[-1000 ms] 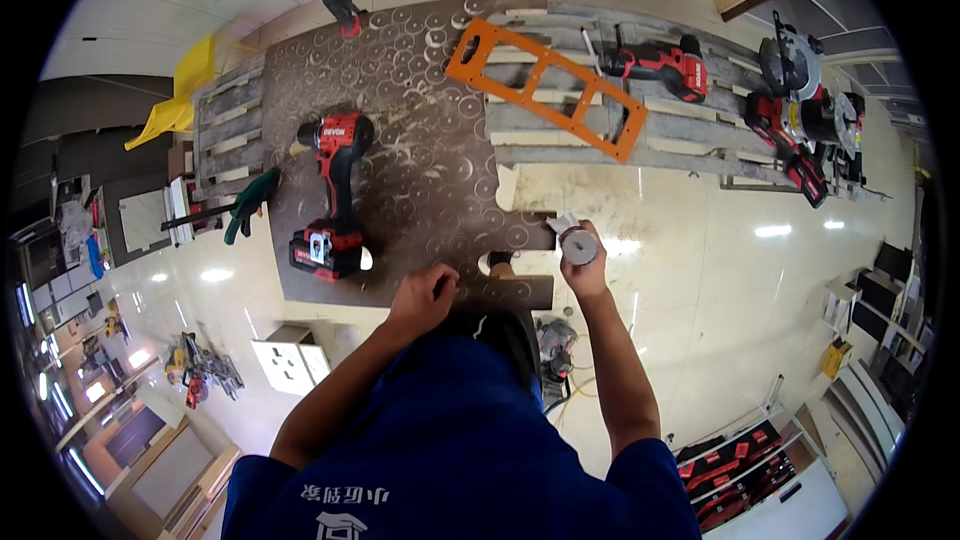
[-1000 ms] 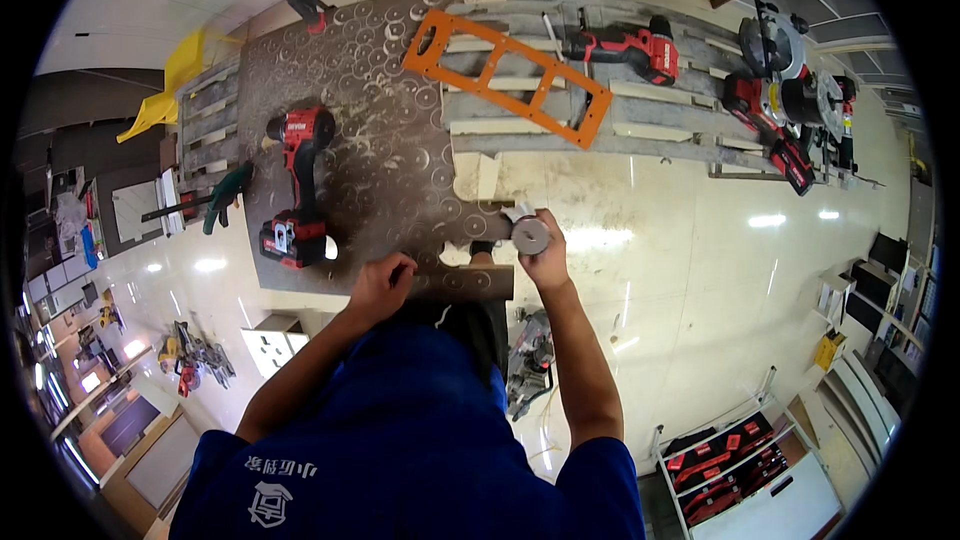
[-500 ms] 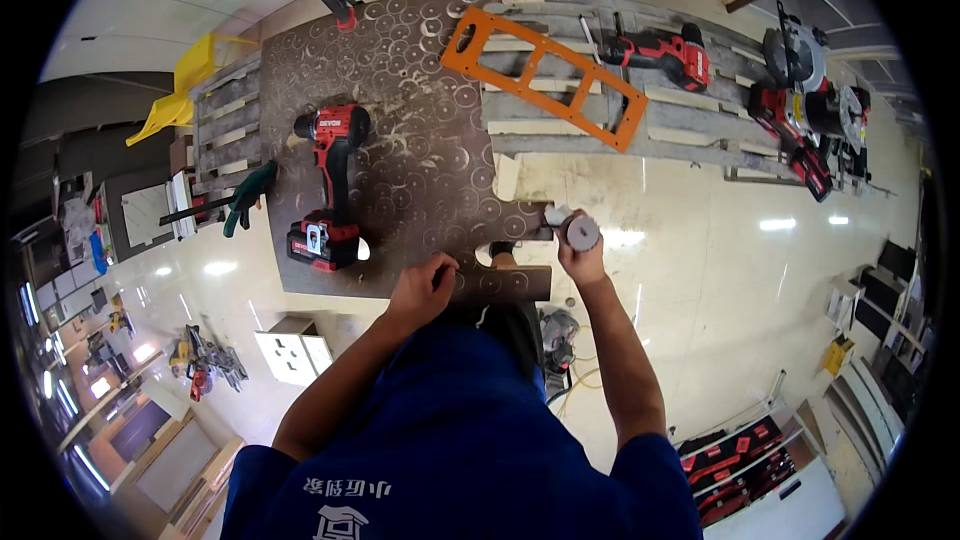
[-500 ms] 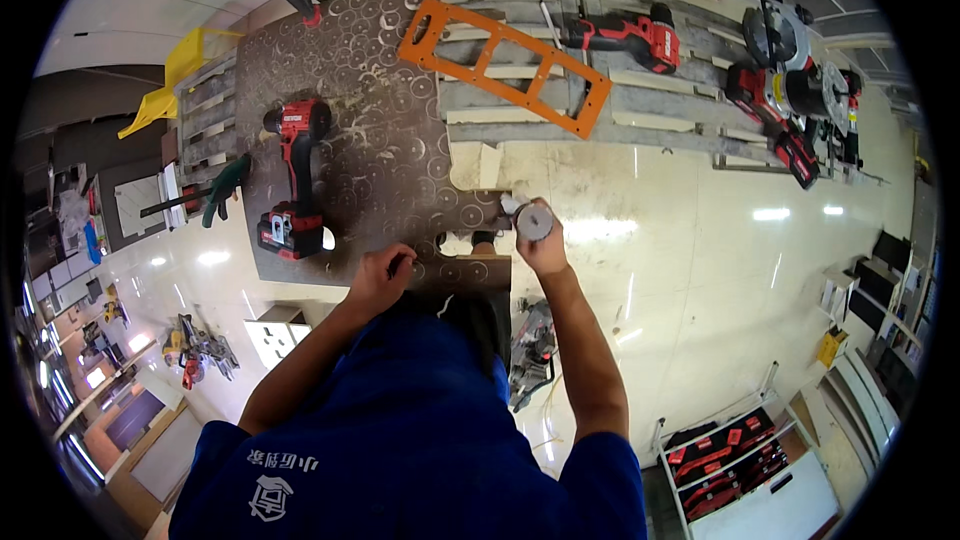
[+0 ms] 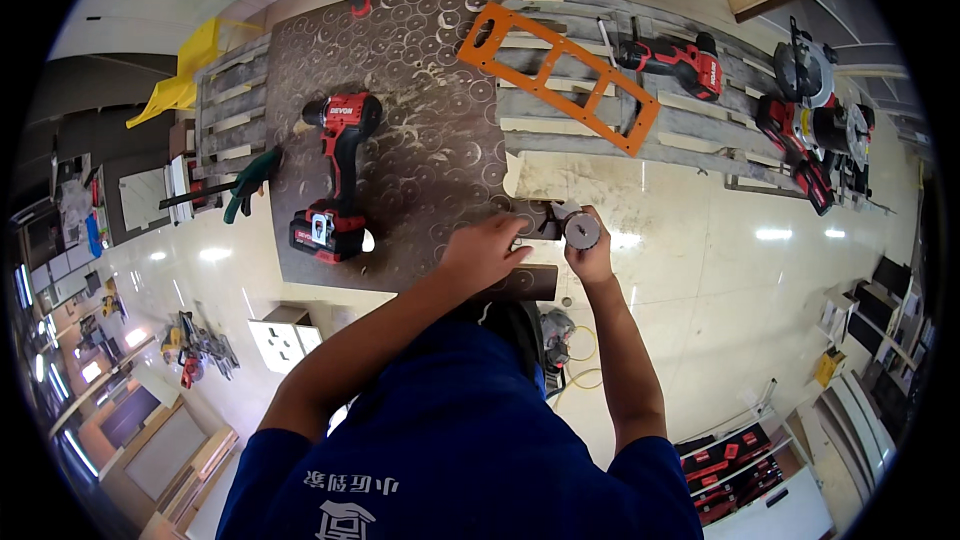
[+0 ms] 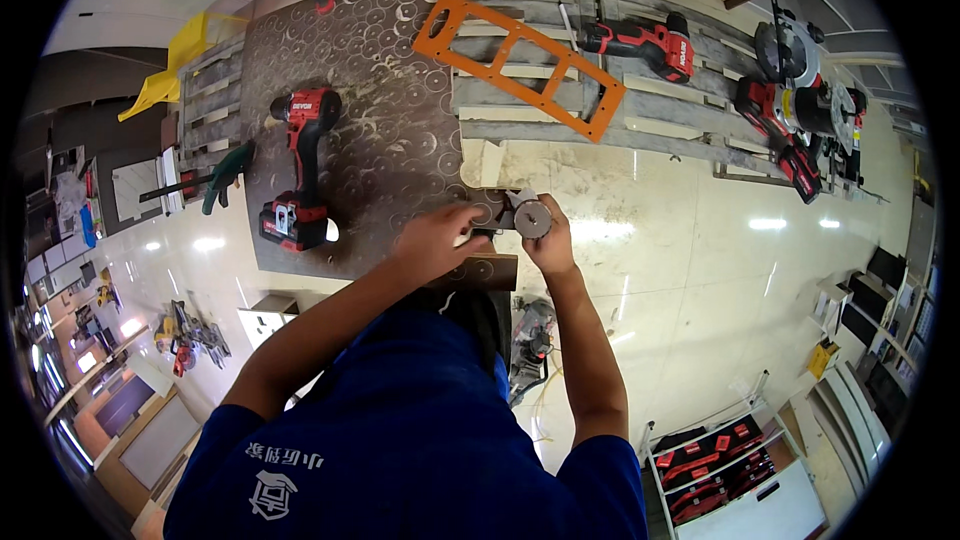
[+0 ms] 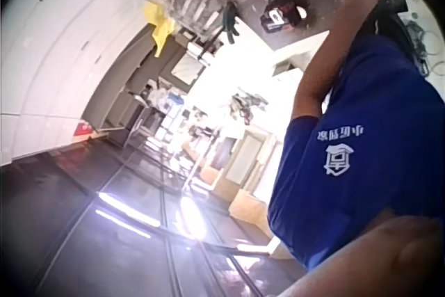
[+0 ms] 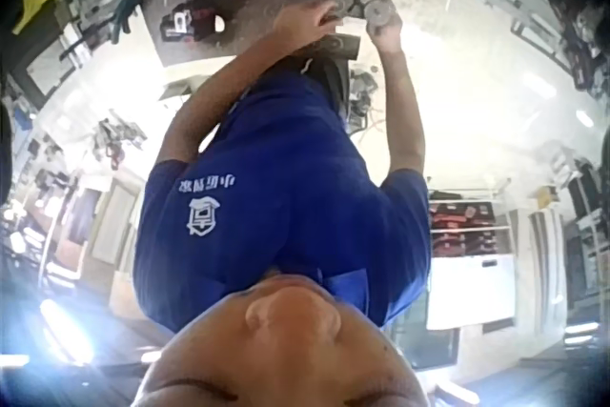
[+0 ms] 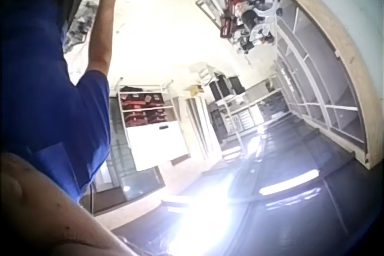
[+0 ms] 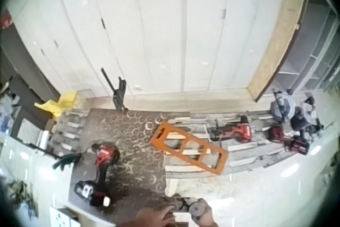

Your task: The person cleans a hole saw drill bit with a white tissue, wiping the cutting edges and interior. They then attach the bit to a cordless drill and use pliers to tighten the chuck. The person moves around a workshop environment, handling the drill and bit throughout the process.

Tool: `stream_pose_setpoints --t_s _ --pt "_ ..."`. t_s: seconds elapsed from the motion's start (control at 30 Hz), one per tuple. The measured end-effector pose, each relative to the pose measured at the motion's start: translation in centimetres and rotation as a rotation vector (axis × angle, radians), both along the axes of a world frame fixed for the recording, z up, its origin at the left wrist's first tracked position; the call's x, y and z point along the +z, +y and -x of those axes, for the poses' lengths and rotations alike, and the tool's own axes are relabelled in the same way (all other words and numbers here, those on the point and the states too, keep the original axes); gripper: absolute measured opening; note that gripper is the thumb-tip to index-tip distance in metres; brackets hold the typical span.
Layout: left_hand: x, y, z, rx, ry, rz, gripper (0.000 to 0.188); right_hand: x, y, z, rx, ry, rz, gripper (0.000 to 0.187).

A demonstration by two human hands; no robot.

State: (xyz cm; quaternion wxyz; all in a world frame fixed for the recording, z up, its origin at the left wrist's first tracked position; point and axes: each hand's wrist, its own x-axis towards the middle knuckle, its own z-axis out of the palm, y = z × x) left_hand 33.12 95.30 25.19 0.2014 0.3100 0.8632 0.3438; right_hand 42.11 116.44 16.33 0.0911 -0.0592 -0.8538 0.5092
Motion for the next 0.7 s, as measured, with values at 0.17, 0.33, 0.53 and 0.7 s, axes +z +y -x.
stream_pose_setpoints --t_s 0.17,0.33,0.53,0.7 --pt "-1.9 3.0 -0.2 -0.129 0.068 0.121 0.033 0.2 0.1 -0.5 0.002 0.005 -0.057 0.029" --pt "-3.5 4.3 -0.3 -0.058 0.101 0.118 0.018 1.7 0.3 -0.2 0.096 0.007 -0.117 0.029" --pt "-4.1 4.1 0.3 -0.105 0.186 0.054 0.008 3.3 1.4 0.7 0.213 -0.067 -0.15 0.015" --pt "-3.1 3.8 0.9 -0.15 0.217 0.037 0.011 2.2 2.1 0.1 0.255 -0.225 -0.049 0.026"
